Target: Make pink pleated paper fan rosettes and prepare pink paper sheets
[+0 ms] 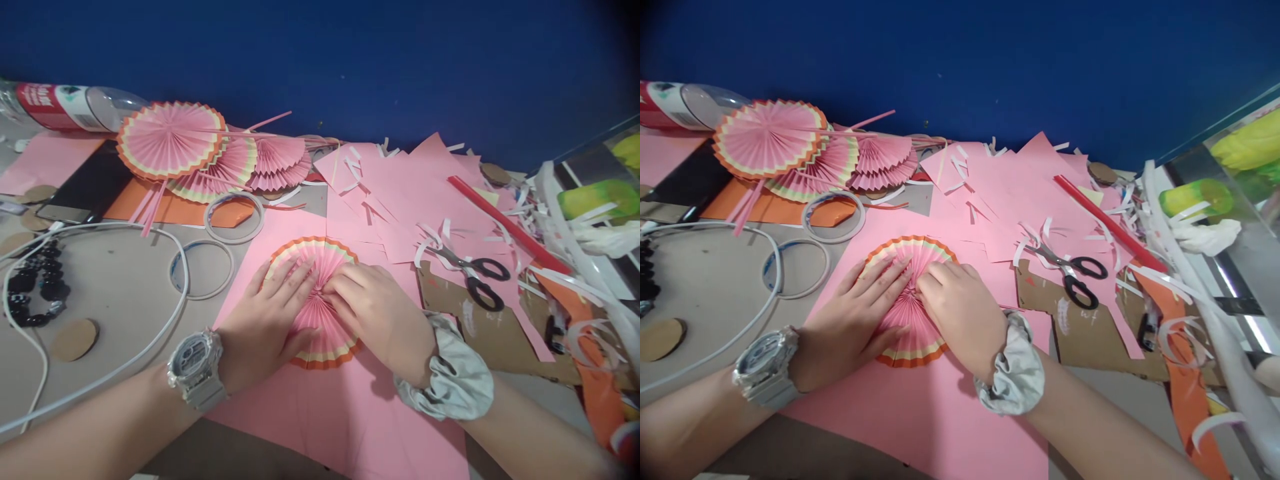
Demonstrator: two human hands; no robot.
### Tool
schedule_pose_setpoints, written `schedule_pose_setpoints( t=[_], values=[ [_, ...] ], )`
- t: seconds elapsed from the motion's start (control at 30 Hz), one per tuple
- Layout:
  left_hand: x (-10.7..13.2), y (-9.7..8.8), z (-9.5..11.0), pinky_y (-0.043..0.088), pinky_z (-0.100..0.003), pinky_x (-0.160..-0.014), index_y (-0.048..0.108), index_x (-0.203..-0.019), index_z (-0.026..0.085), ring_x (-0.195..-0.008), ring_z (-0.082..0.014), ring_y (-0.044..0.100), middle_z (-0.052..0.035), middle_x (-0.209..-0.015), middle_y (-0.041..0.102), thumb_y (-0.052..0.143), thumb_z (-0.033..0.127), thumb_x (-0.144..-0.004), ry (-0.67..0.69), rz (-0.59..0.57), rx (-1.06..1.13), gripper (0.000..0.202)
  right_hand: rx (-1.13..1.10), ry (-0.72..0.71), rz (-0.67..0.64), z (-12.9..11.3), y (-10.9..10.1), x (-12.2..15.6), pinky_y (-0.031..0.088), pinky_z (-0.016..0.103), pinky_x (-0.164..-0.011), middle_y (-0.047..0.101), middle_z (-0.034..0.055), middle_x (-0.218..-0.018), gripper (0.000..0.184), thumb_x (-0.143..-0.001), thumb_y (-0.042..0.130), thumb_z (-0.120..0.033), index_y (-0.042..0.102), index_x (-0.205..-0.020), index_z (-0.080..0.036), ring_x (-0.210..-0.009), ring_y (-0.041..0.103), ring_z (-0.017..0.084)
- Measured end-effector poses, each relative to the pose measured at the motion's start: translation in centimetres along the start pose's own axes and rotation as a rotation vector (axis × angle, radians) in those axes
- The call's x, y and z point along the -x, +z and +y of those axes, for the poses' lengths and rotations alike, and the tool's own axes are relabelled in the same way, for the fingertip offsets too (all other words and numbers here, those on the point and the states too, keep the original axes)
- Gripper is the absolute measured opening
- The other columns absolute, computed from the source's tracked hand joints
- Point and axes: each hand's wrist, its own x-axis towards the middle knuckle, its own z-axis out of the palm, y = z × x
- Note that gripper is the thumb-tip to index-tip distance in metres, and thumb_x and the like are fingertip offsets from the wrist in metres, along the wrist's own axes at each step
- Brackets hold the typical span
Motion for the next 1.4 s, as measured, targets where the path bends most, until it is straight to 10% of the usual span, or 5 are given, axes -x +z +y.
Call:
schedule_pose_setpoints(
  t=[1.4],
  values=[
    [-0.2, -0.4, 0.0, 0.015, -0.047, -0.111, 0.026, -0.141, 0.011, -0.137, -0.0275, 0.015, -0.0085, -0.149, 0.021, 0.038, 0.042, -0.088, 0.009, 0.005, -0.076, 0.063, -0.05, 0.107, 0.078, 4.4, -0.7, 5.8, 0.039, 0.036, -0.077, 0.059, 0.0046, -0.086, 0.016, -0.088, 0.043, -0.014, 0.058, -0.084, -0.017, -0.082, 0.052, 0.019]
  ],
)
